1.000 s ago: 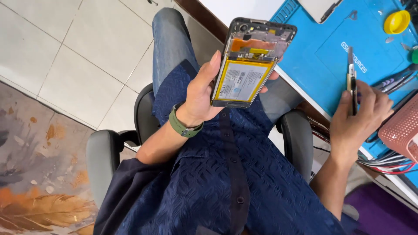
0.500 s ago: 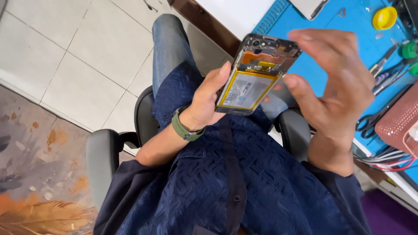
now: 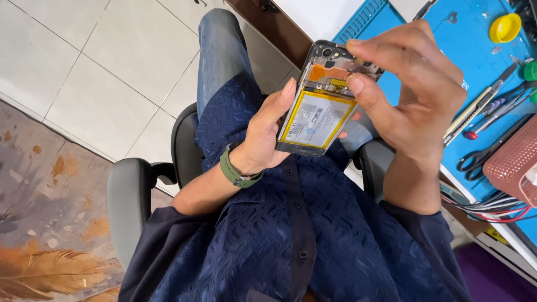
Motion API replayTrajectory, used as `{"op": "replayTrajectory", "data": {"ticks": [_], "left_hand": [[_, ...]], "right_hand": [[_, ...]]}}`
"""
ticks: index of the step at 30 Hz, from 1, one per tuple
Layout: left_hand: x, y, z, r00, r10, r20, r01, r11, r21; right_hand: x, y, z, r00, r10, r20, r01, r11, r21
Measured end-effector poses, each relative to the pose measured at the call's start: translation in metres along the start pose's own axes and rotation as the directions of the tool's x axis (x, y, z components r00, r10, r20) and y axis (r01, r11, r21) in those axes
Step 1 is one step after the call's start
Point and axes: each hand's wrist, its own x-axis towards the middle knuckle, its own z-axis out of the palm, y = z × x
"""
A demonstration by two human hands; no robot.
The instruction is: The person disassembles a smartphone by removing the back cover and using a screwdriver to unscrew internal components. They place the back cover on the table and continue to work on the internal parts of the device.
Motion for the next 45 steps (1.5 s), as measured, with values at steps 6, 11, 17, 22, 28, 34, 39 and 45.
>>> {"op": "replayTrajectory", "data": {"ticks": [6, 11, 17, 22, 28, 34, 39, 45], "left_hand": [[0.005, 0.006, 0.005, 1.000, -0.028, -0.006, 0.028, 0.999, 0.040], [0.019, 0.023, 0.028, 0.984, -0.114, -0.136, 0.121, 0.992, 0.046], [0.028, 0.028, 0.037, 0.975, -0.140, -0.171, 0.140, 0.990, -0.011], [0.025, 0.019, 0.023, 0.988, -0.112, -0.105, 0.114, 0.993, 0.019], [0.025, 0.012, 0.009, 0.995, -0.051, 0.083, 0.034, 0.981, 0.188], [0.025, 0.009, 0.004, 0.992, -0.060, 0.107, 0.039, 0.981, 0.189], [0.030, 0.012, 0.009, 0.996, -0.090, 0.028, 0.085, 0.985, 0.148], [0.034, 0.010, 0.006, 0.998, -0.057, -0.008, 0.058, 0.996, 0.071]], "right_hand": [[-0.014, 0.005, 0.007, 0.982, 0.167, -0.087, -0.149, 0.972, 0.182], [-0.025, 0.008, -0.003, 0.957, 0.213, -0.197, -0.202, 0.976, 0.077], [-0.042, 0.021, -0.005, 0.959, 0.172, -0.226, -0.142, 0.979, 0.144], [-0.039, 0.013, 0.001, 0.921, 0.265, -0.286, -0.224, 0.960, 0.170], [-0.044, 0.016, 0.002, 0.897, 0.318, -0.308, -0.255, 0.940, 0.228], [-0.046, 0.014, 0.002, 0.886, 0.349, -0.304, -0.284, 0.929, 0.237], [-0.048, 0.017, 0.002, 0.896, 0.342, -0.283, -0.279, 0.930, 0.241], [-0.049, 0.020, 0.004, 0.892, 0.353, -0.282, -0.285, 0.924, 0.255]]}}
